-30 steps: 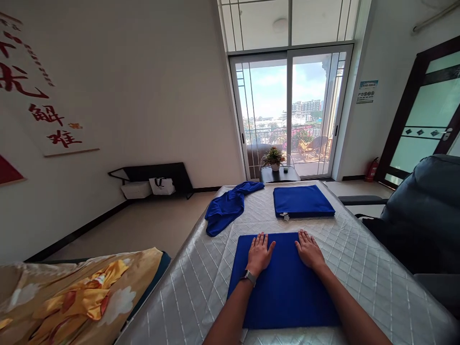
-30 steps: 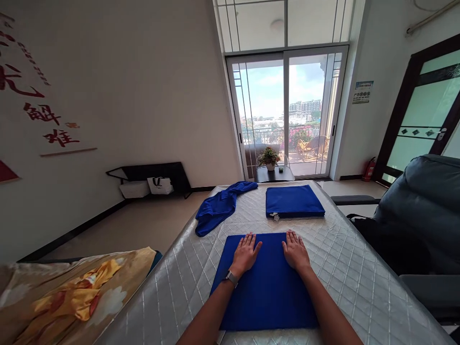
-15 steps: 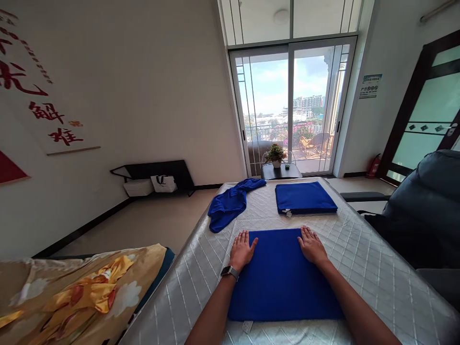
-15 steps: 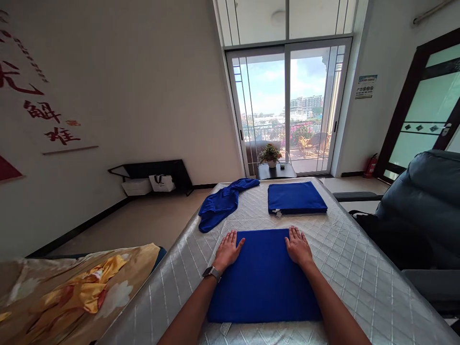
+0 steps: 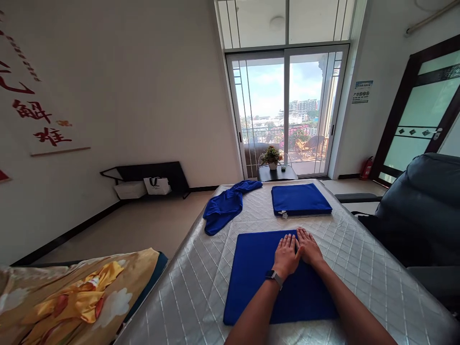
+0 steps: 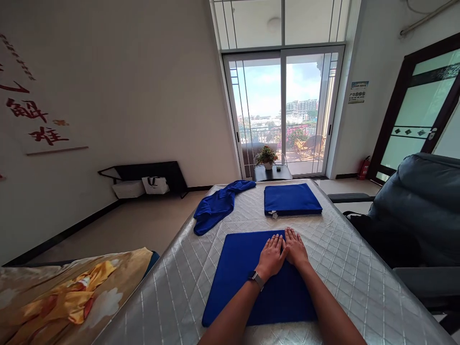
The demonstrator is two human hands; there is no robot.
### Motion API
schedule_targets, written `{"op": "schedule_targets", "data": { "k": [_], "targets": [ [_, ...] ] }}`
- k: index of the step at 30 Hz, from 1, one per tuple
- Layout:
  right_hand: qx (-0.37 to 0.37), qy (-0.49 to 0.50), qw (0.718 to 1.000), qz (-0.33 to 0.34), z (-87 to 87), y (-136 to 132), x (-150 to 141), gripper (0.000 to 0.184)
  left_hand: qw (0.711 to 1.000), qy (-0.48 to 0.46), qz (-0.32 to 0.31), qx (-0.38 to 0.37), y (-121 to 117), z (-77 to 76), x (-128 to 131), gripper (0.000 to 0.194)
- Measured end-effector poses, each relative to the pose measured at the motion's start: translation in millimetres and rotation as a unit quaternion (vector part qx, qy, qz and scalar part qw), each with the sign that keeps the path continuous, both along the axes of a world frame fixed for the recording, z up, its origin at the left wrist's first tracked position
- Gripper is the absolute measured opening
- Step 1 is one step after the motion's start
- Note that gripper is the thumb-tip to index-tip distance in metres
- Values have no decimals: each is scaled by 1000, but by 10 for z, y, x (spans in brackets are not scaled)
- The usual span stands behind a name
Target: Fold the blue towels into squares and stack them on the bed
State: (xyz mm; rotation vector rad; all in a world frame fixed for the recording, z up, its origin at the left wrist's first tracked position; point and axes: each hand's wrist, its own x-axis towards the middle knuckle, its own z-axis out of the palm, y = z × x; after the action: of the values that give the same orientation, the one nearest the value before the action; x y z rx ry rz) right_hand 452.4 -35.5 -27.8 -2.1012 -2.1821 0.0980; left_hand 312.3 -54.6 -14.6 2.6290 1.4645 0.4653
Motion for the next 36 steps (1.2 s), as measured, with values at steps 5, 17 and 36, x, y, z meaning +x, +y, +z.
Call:
{"op": "schedule_targets", "data": {
  "k": [5, 17, 36],
  "targets": [
    [6, 12, 1000, -18, 12, 8, -33, 66, 993, 50, 109, 5, 96, 20, -842, 71],
    [13, 3, 1000, -28, 32, -14, -62, 65, 975, 63, 214, 17, 175, -123, -1889, 83],
    [-3, 31, 999, -31, 37, -395, -100, 67, 975, 87, 198, 52, 197, 86, -1415, 79]
  ]
}}
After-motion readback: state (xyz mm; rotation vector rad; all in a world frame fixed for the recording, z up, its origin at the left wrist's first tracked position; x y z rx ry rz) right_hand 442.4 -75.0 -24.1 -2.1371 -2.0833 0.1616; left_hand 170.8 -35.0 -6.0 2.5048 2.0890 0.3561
